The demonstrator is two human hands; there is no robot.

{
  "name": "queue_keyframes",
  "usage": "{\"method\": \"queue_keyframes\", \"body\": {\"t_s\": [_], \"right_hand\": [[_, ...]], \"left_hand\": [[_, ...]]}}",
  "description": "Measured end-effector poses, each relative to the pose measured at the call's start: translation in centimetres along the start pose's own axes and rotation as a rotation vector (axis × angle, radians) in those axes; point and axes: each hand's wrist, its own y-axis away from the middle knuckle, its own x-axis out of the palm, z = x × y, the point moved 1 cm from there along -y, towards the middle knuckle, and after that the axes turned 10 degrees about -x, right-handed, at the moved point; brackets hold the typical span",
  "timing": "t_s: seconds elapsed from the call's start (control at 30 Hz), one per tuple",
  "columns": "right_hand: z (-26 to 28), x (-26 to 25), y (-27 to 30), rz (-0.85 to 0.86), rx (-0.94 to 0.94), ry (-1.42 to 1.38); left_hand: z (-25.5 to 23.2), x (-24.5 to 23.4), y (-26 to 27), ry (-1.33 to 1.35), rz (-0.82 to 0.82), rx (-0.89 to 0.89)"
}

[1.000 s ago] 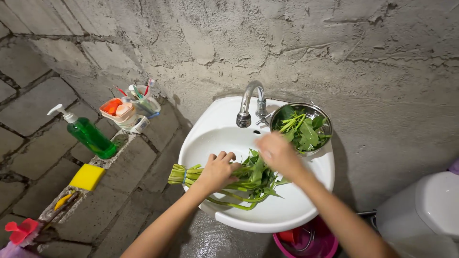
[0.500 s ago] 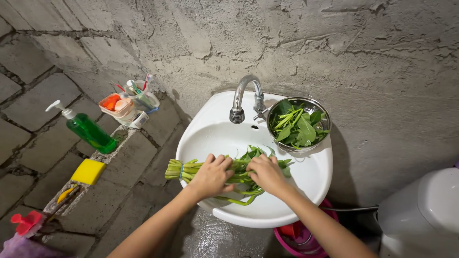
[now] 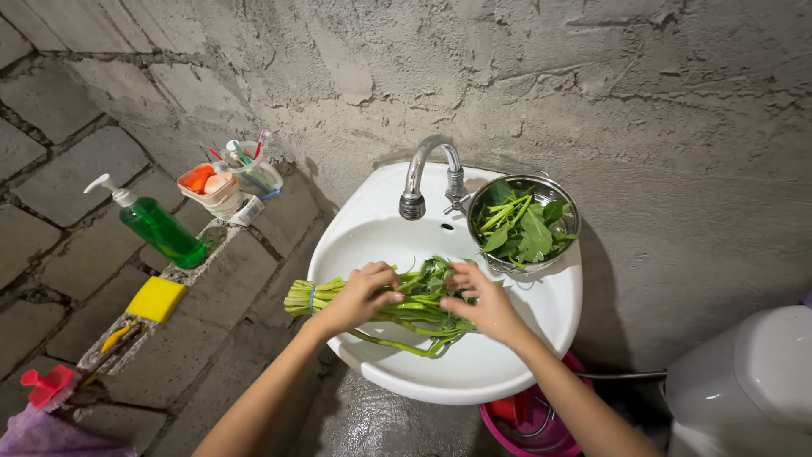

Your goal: The person plucks leaves and tender stems from a bundle of green leafy vegetables by hand, placing the plucked pieces into a metal bowl in a sink.

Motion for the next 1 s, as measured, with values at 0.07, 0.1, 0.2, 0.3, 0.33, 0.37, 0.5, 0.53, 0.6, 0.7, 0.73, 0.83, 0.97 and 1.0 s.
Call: {"method": "queue_keyframes", "body": {"t_s": [0.07, 0.1, 0.2, 0.3, 0.33, 0.37, 0.5, 0.53, 0.6, 0.7, 0.73, 0.83, 0.97, 1.0], "right_hand": [[-0.6, 0.2, 0.4, 0.067, -0.103, 0.226], [-0.9, 0.7, 0.6, 0.092, -0.106, 0.350], [-1.5, 1.0, 0.2, 0.125, 0.007, 0.387], [-1.3, 0.7, -0.5, 0.078, 0.082, 0.323], [-1.1, 0.6, -0.6, 0.022, 0.049, 0.347], [-0.8, 0.4, -0.8, 0.023, 0.051, 0.348], [0.8, 0.0, -0.9, 0.063, -0.190, 0.391], [1.2, 0.2, -0.9, 0.121, -0.407, 0.386], [1.5, 1.1, -1.2, 0.213, -0.306, 0.345], [1.8, 1.9, -2.0, 0.355, -0.216, 0.321], [2.1, 2.1, -2.4, 0.402, -0.221, 0.347], [3.2, 2.1, -2.8, 0.488, -0.433, 0.528], [4.1, 3.0, -3.4, 0.517, -0.470, 0.584], [4.1, 3.0, -3.7, 0.544, -0.454, 0.617]], "left_hand": [[0.2, -0.5, -0.2, 0.025, 0.012, -0.109], [0.1, -0.5, -0.3, 0.024, 0.015, -0.109], [-0.3, -0.2, -0.3, -0.009, 0.065, -0.088], [-1.0, 0.5, -0.6, -0.202, 0.091, -0.059], [-1.0, 0.7, -0.7, -0.238, 0.121, -0.046], [-1.0, 1.0, -0.8, -0.271, 0.151, -0.032], [0.2, 1.3, -1.5, -0.151, 0.111, -0.077], [0.5, 1.3, -1.7, -0.049, 0.121, -0.137], [0.6, 1.2, -1.8, 0.053, 0.132, -0.199], [0.4, 0.4, -1.2, 0.098, 0.186, -0.109], [0.4, 0.2, -1.1, 0.130, 0.218, -0.148], [0.3, 0.3, -1.0, 0.241, 0.228, -0.233], [0.5, 0.7, -0.7, 0.238, 0.181, -0.266], [0.5, 0.9, -0.7, 0.239, 0.180, -0.269]]}}
